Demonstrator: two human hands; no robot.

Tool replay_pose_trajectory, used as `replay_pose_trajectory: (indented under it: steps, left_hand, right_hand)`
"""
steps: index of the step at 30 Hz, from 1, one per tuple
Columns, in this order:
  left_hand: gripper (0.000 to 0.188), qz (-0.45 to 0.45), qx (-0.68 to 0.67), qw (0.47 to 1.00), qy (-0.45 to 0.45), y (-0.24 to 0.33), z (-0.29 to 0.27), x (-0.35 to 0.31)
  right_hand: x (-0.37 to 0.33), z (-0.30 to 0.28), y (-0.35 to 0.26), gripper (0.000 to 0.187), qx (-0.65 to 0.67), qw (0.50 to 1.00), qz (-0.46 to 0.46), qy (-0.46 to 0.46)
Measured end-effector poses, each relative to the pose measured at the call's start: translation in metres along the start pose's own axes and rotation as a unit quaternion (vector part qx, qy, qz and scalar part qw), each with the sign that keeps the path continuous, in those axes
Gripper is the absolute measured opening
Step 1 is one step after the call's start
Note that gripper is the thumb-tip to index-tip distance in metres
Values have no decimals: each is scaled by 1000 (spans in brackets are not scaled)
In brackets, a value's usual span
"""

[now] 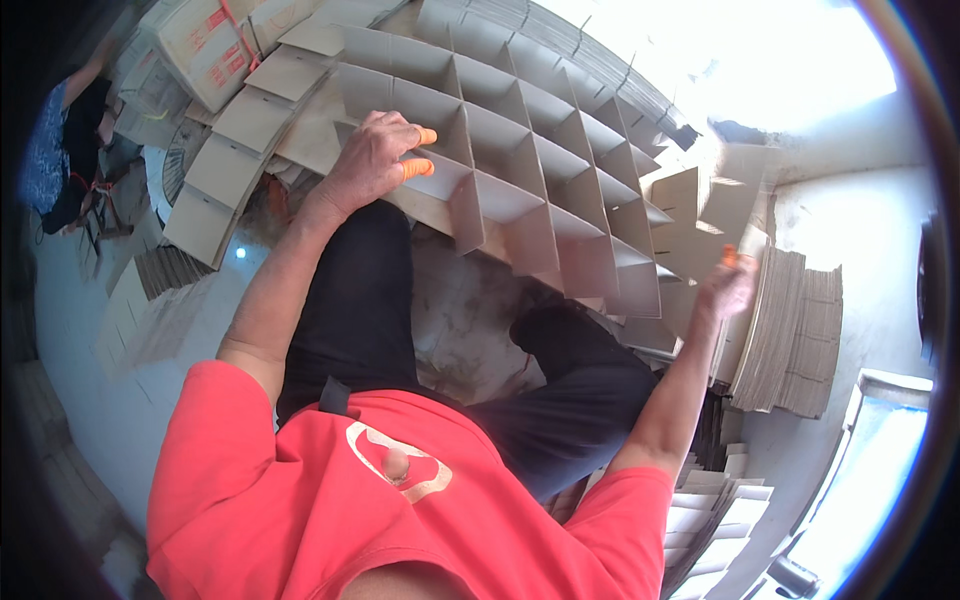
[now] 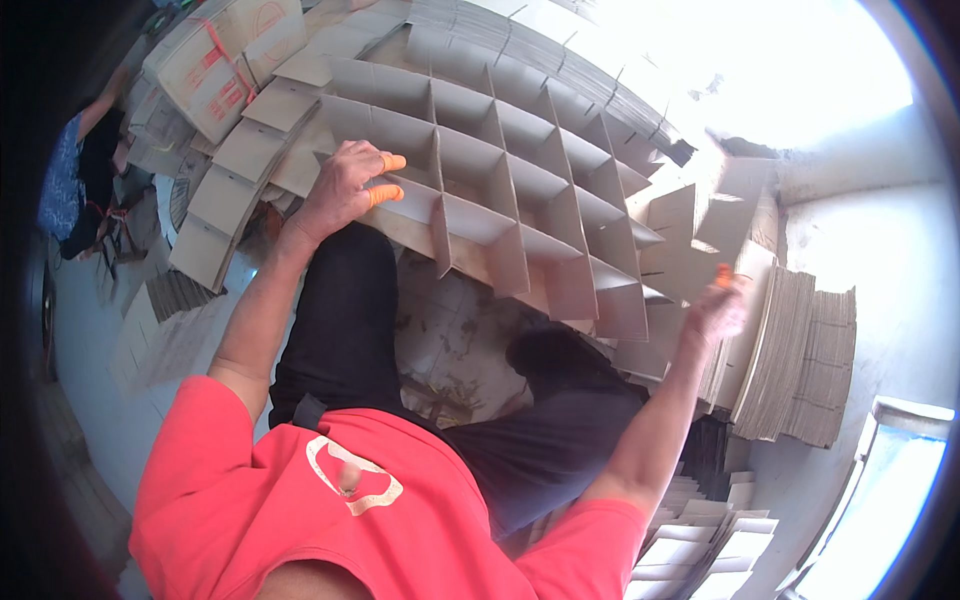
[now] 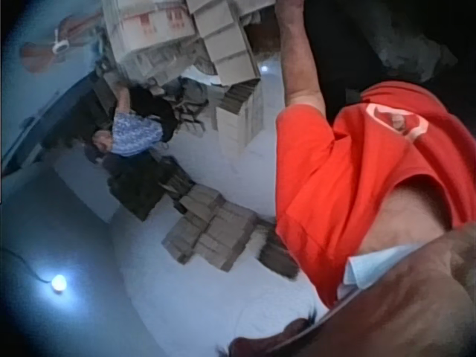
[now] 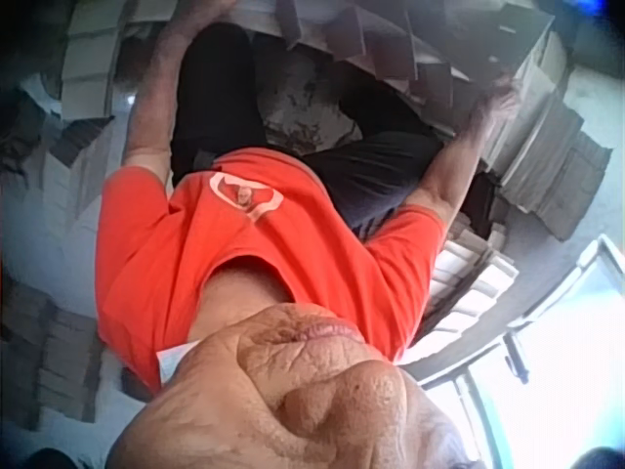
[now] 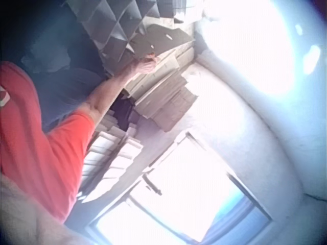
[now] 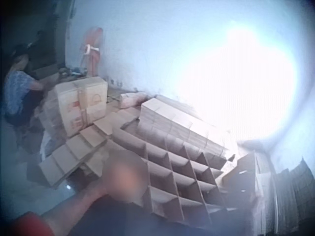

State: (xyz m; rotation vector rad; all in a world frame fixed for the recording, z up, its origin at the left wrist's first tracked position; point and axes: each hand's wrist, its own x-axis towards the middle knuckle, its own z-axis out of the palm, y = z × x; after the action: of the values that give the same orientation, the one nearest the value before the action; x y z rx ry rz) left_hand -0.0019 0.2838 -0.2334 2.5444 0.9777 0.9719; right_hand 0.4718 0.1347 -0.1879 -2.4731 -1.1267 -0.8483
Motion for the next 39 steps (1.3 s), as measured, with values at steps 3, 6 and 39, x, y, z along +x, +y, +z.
replay_pose_trajectory:
  steps: [3, 6, 39]
  left_hand:
    - [35, -13, 17, 1000, 17, -10, -9, -9]
    - [35, -45, 53, 997, 27, -27, -22, -22]
    - [5, -100, -8, 992, 72, -66, -14, -35]
  right_hand:
    - [39, -43, -27, 27, 43, 985, -2, 166]
    - [44, -90, -103, 27, 242, 951, -75, 175]
    - [-37, -72, -394, 27, 353, 835, -317, -277]
